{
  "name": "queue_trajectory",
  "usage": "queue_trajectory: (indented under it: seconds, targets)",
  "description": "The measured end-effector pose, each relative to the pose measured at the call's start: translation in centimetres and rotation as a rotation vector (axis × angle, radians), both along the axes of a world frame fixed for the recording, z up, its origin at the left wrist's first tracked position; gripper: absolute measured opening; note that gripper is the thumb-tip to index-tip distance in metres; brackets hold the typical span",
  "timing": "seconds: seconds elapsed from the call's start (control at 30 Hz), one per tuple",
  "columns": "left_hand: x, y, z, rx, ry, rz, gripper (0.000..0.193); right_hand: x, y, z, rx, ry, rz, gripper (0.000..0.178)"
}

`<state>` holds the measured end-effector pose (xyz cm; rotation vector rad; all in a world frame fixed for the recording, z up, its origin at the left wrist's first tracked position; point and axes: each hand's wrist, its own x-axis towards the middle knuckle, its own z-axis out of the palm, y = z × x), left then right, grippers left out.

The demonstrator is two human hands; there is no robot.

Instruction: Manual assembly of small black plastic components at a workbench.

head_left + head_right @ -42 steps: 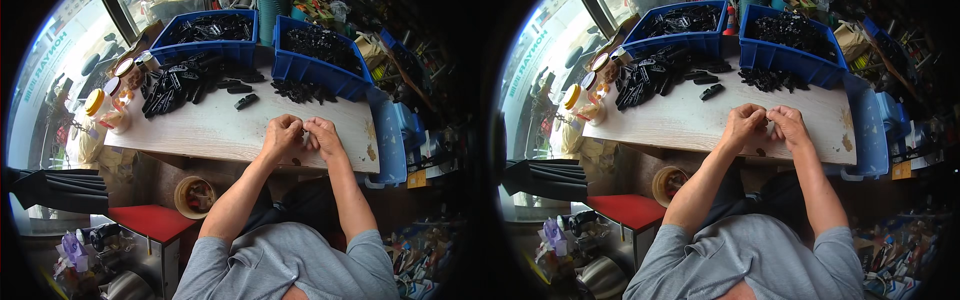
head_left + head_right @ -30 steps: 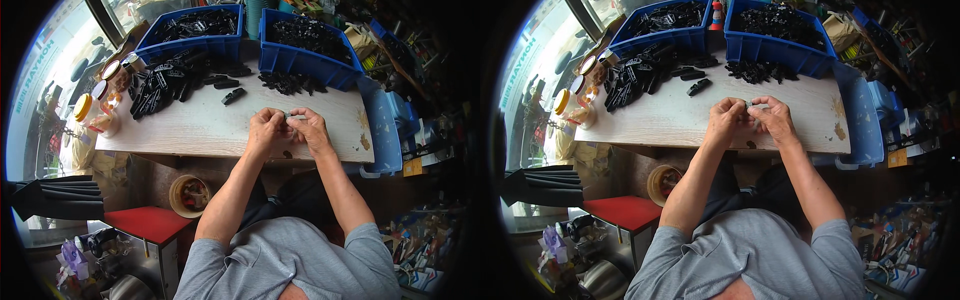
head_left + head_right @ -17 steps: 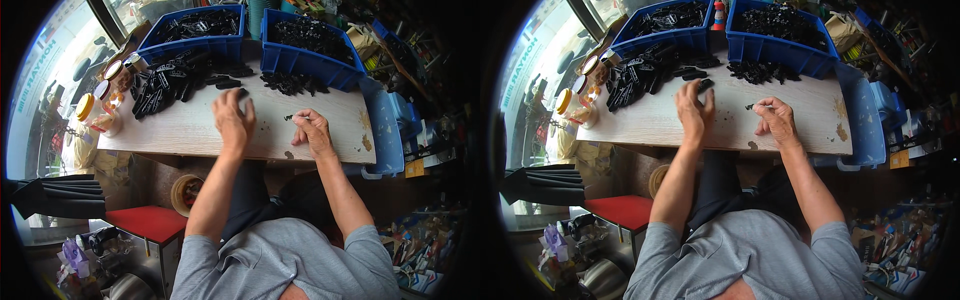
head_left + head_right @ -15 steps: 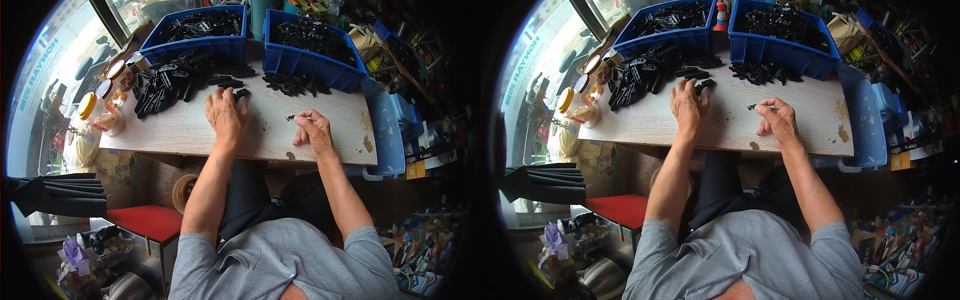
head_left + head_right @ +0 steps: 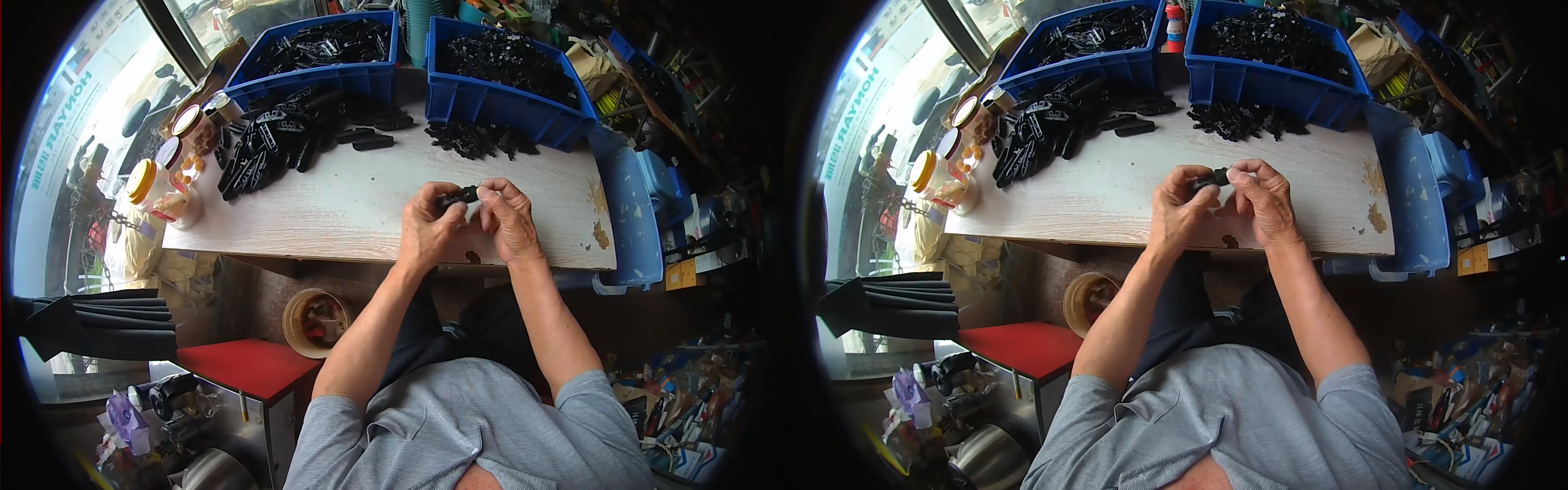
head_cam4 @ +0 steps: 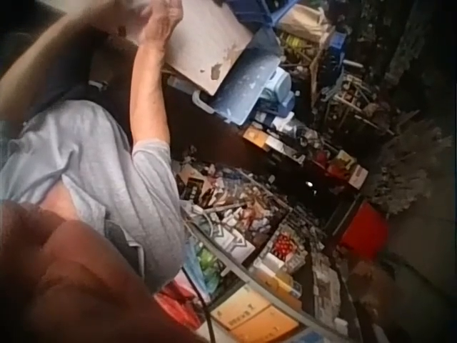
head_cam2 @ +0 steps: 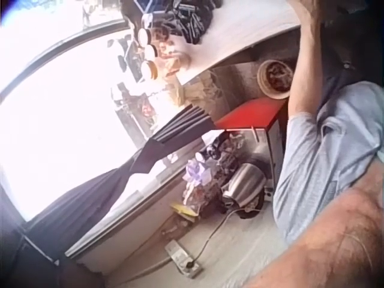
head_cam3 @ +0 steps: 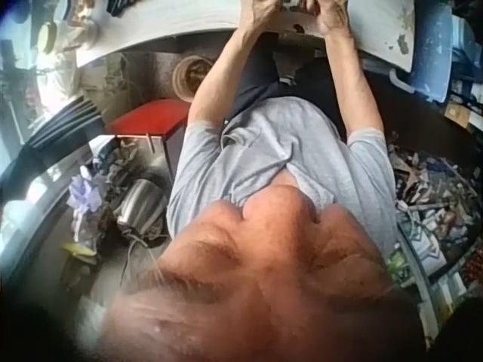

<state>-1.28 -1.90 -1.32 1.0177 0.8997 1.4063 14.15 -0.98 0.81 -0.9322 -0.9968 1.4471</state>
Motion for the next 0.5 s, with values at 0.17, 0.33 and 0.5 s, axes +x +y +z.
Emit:
queue_trajectory:
  seconds: [0.17, 0.33, 0.5]
  targets:
    - [0.14, 0.01, 0.19, -0.061, -0.026, -0.084, 0.023, 0.39, 0.17, -0.20, 0.007, -0.035, 0.031, 0.010]
    - [-0.12, 0.03, 0.51, -0.070, 0.007, -0.100, 0.022, 0.68, 0.43, -0.58, -0.008, -0.060, 0.037, 0.011]
    - [-0.40, 0.09, 0.76, -0.088, 0.013, -0.121, 0.023, 0.71, 0.53, 0.23, -0.044, -0.077, 0.092, 0.013]
